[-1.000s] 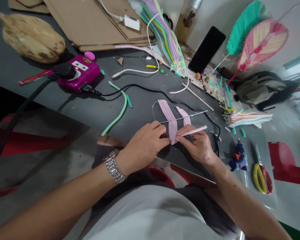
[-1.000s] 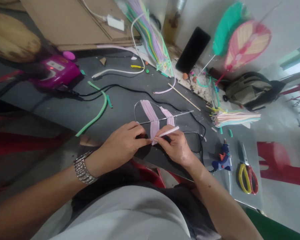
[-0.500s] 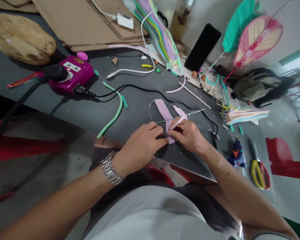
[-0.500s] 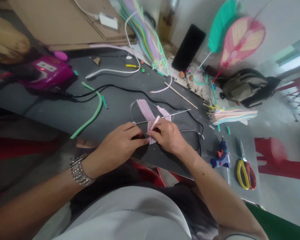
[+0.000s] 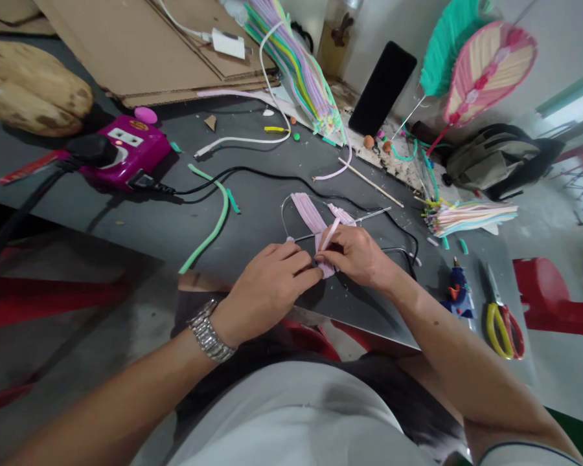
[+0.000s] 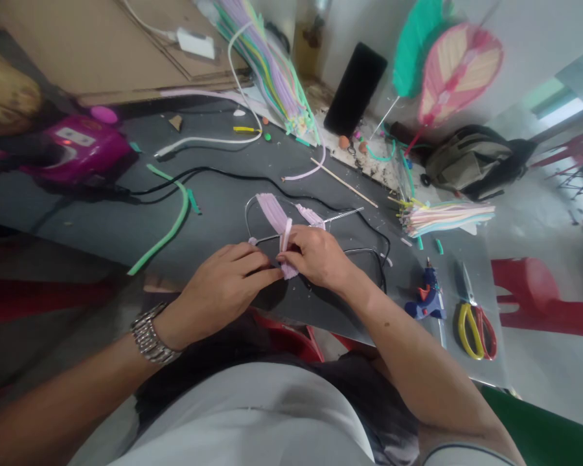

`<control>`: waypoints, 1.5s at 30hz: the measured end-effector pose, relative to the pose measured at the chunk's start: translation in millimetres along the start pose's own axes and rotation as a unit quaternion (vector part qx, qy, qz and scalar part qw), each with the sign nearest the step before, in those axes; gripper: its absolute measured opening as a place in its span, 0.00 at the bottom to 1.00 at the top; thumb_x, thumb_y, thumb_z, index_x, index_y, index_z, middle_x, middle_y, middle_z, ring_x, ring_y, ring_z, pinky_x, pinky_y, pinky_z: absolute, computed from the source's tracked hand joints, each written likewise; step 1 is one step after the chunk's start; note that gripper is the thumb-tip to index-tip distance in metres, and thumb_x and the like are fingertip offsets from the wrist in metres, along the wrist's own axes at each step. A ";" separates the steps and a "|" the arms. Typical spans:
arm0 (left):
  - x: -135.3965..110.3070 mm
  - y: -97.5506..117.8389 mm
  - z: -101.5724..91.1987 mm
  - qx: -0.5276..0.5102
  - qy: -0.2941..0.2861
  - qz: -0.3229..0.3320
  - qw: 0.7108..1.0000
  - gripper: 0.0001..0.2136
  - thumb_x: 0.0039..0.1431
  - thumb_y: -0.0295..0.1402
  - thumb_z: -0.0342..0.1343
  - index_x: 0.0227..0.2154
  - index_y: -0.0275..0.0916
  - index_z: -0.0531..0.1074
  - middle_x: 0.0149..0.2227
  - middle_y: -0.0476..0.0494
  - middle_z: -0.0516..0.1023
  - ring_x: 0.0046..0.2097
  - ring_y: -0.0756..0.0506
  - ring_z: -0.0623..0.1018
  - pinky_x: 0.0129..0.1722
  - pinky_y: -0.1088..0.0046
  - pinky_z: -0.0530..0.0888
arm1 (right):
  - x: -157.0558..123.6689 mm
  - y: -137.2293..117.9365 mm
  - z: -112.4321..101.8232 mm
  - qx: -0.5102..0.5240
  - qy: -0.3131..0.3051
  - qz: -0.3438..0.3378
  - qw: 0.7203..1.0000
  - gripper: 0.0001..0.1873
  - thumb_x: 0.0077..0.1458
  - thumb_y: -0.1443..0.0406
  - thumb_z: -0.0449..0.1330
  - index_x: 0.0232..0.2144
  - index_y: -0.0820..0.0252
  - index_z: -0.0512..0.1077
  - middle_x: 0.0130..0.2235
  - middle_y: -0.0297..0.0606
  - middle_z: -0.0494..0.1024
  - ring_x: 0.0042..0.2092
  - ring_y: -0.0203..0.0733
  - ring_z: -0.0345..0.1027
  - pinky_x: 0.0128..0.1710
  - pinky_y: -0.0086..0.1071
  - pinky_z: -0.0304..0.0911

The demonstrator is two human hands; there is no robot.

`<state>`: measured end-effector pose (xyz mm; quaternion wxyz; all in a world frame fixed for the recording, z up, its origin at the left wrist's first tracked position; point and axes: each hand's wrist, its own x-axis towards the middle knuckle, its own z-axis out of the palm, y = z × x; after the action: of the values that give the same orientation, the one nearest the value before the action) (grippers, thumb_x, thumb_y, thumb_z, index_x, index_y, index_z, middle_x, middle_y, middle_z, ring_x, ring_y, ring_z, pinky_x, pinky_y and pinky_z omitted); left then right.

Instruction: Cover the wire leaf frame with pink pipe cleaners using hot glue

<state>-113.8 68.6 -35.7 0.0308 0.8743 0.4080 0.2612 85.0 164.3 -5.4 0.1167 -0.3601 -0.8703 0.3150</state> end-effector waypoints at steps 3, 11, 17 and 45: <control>0.1 -0.2 0.9 0.005 -0.004 0.002 1.000 0.11 0.69 0.26 0.53 0.48 0.40 0.77 0.39 0.43 0.76 0.43 0.41 0.69 0.42 0.62 0.70 | 0.6 -1.2 -1.2 -0.005 -0.015 0.006 1.000 0.09 0.57 0.72 0.66 0.26 0.61 0.75 0.30 0.33 0.76 0.34 0.36 0.69 0.38 0.30 0.61; 0.6 0.2 0.0 0.017 -0.007 0.014 1.000 0.14 0.68 0.24 0.52 0.51 0.41 0.77 0.40 0.42 0.77 0.43 0.41 0.70 0.44 0.62 0.71 | 2.0 -4.4 -2.4 -0.012 -0.027 0.029 0.999 0.11 0.57 0.72 0.67 0.24 0.62 0.73 0.29 0.32 0.75 0.32 0.34 0.66 0.36 0.29 0.57; -0.5 2.3 -0.3 0.017 0.006 0.023 1.000 0.13 0.67 0.23 0.52 0.48 0.40 0.78 0.39 0.42 0.77 0.43 0.41 0.70 0.42 0.63 0.70 | 1.8 -2.6 -1.6 -0.005 -0.025 0.027 0.999 0.10 0.58 0.71 0.68 0.25 0.62 0.73 0.30 0.32 0.74 0.33 0.34 0.67 0.37 0.30 0.58; -1.2 33.2 -1.1 0.017 0.020 -0.034 0.999 0.14 0.67 0.21 0.49 0.47 0.34 0.78 0.40 0.37 0.77 0.46 0.40 0.73 0.53 0.52 0.78 | 0.9 1.4 2.4 -0.008 -0.007 0.017 1.000 0.10 0.57 0.71 0.68 0.25 0.61 0.73 0.31 0.33 0.75 0.34 0.35 0.67 0.37 0.31 0.58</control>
<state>-91.8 45.4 -26.4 0.0164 0.8550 0.4423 0.2704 84.0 164.6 -8.2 0.1018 -0.3734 -0.8676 0.3123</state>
